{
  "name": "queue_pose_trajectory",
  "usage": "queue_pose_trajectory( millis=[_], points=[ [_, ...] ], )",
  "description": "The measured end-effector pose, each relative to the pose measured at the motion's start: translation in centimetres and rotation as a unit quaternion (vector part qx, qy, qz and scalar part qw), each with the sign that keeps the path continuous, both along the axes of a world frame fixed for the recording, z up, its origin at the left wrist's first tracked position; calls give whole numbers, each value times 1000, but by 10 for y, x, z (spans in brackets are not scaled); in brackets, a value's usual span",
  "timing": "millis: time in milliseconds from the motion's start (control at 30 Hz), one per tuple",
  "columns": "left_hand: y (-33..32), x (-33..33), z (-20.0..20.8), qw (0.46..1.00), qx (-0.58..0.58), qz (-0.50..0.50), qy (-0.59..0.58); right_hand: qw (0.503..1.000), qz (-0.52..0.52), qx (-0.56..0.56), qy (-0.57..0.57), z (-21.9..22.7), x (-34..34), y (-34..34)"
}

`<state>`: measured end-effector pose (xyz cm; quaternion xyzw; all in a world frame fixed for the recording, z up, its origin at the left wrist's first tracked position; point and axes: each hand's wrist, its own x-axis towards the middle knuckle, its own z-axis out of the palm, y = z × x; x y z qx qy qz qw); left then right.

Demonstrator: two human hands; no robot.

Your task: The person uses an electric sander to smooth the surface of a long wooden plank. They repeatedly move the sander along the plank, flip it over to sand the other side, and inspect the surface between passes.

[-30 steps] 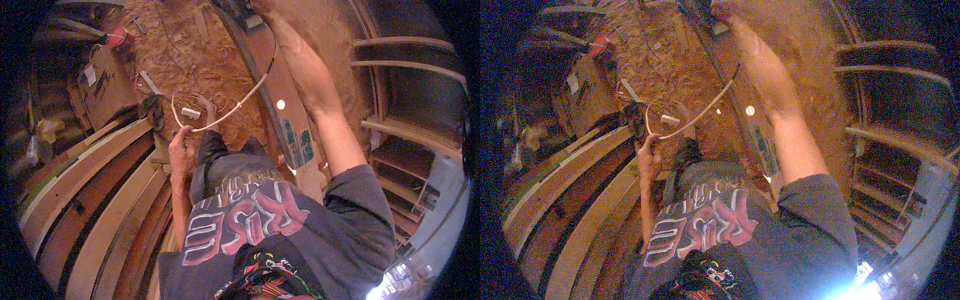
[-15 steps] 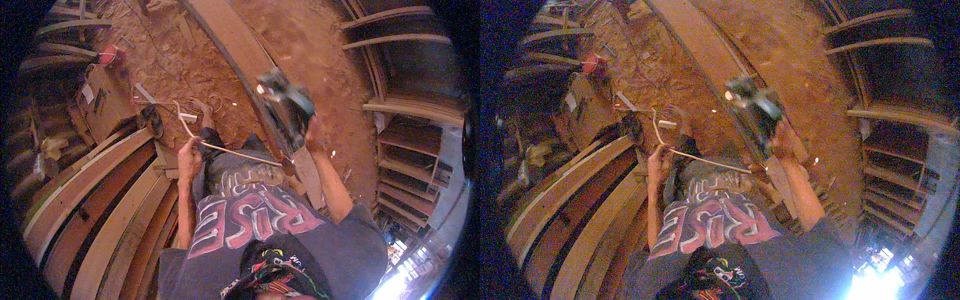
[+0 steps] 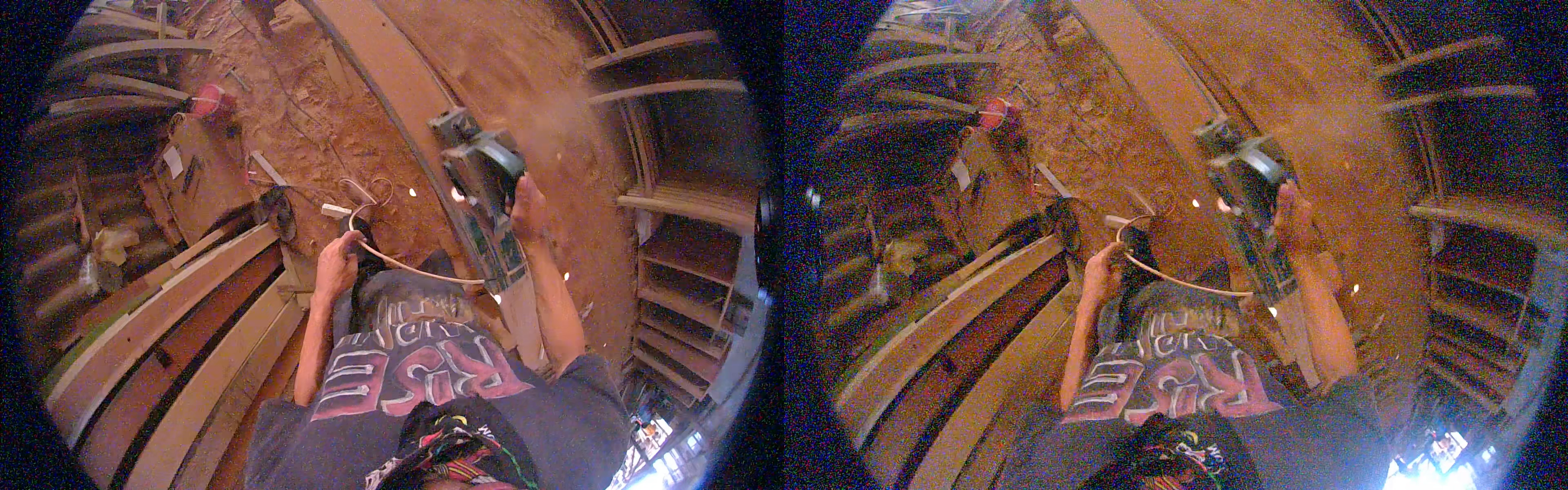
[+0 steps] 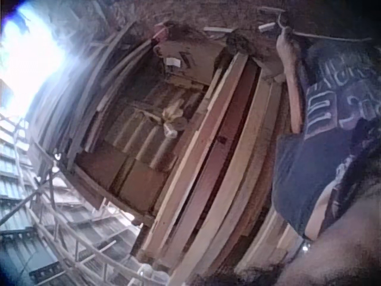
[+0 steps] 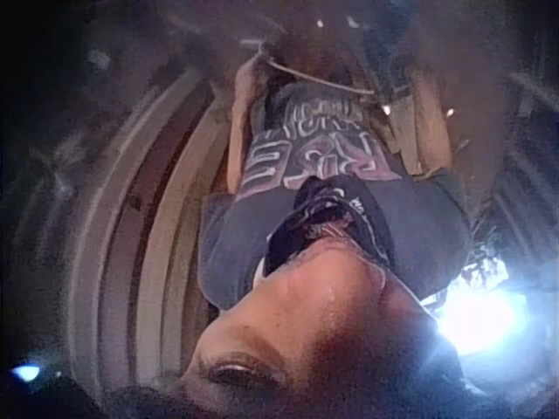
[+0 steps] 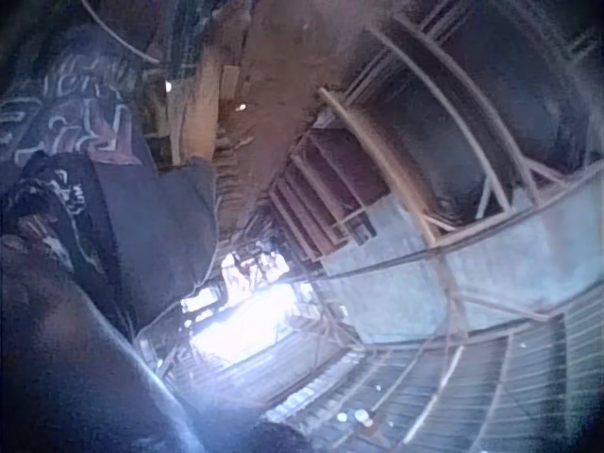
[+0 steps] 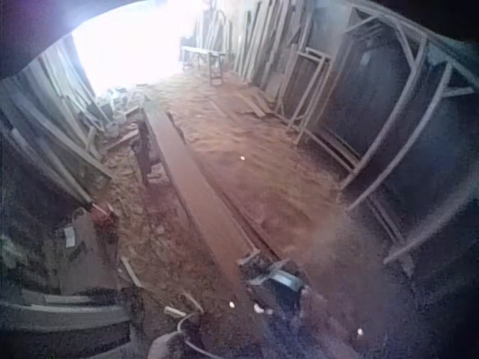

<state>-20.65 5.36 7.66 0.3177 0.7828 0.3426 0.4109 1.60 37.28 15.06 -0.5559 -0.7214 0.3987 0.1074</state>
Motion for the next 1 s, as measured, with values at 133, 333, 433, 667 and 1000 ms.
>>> queue_pose_trajectory(
  millis=[133, 333, 433, 667, 1000],
  points=[
    [1, 1, 6, 999, 12, 22, 21, 996, 61, 60, -34, -22, -26, 37],
    [-7, 4, -1, 998, -31, 41, 46, 988, 67, 101, -90, -34, -51, 40],
    [-2, -7, 11, 998, -16, 56, 38, 990, 68, 105, -61, -60, -58, 56],
    [-21, -7, -10, 996, -20, 81, 23, 986, 59, 155, -16, -61, -88, 74],
    [-3, 17, 0, 998, 7, 70, -7, 982, 39, 170, -77, -52, -124, 119]
  ],
)
